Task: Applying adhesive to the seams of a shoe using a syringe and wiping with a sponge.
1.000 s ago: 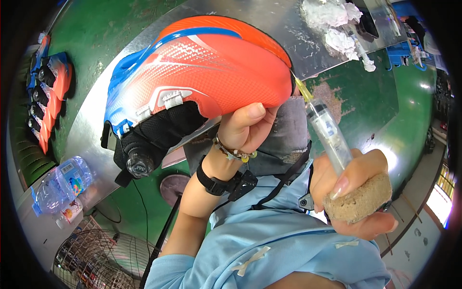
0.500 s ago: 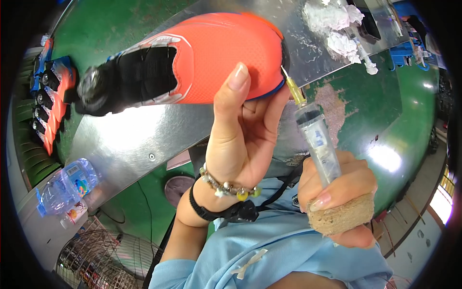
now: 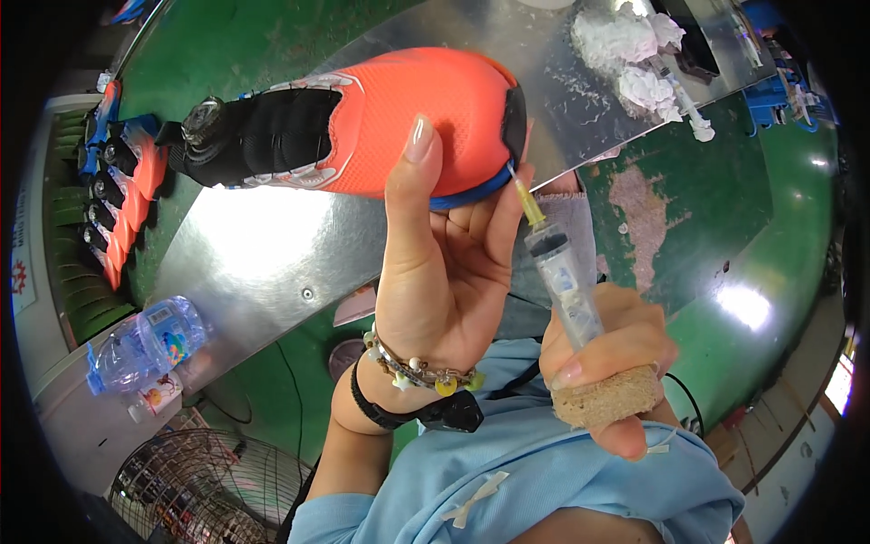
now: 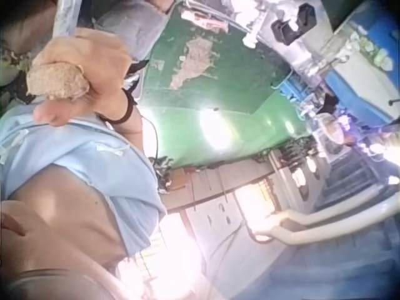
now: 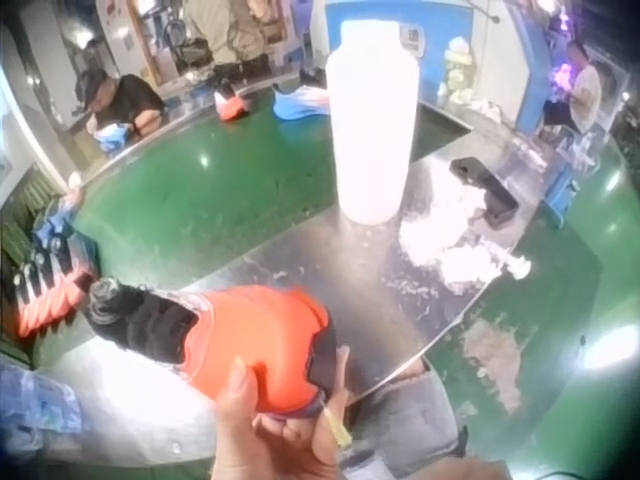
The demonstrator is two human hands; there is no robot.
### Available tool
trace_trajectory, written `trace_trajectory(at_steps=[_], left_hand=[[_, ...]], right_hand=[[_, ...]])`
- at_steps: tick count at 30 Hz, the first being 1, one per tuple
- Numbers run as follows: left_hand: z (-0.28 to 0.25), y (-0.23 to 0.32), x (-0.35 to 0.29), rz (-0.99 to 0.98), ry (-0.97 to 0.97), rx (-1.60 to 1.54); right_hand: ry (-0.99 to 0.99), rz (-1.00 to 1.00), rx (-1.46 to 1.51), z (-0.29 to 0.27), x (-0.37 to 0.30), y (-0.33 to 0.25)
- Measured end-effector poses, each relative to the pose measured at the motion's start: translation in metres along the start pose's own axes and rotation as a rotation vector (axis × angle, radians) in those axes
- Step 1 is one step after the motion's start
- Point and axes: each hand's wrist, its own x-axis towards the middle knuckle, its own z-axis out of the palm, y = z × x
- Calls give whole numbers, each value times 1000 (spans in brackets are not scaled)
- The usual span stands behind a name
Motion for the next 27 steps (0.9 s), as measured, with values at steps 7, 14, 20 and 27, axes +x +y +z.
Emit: trace_trajectory(at_steps=[7,14,20,27], left_hand=[[-3,4,-8,-20,16,-131],[-23,14,-17,-108,-211,-155],[-38,10,-14,-149,-340,-170],[-43,-1,-14,-100,-244,3]], right_hand=[[209,-21,93,-7,27,21],[232,324,451,12,70,54],[250,442,442,14,72,46],[280,469,547,21,73,40]])
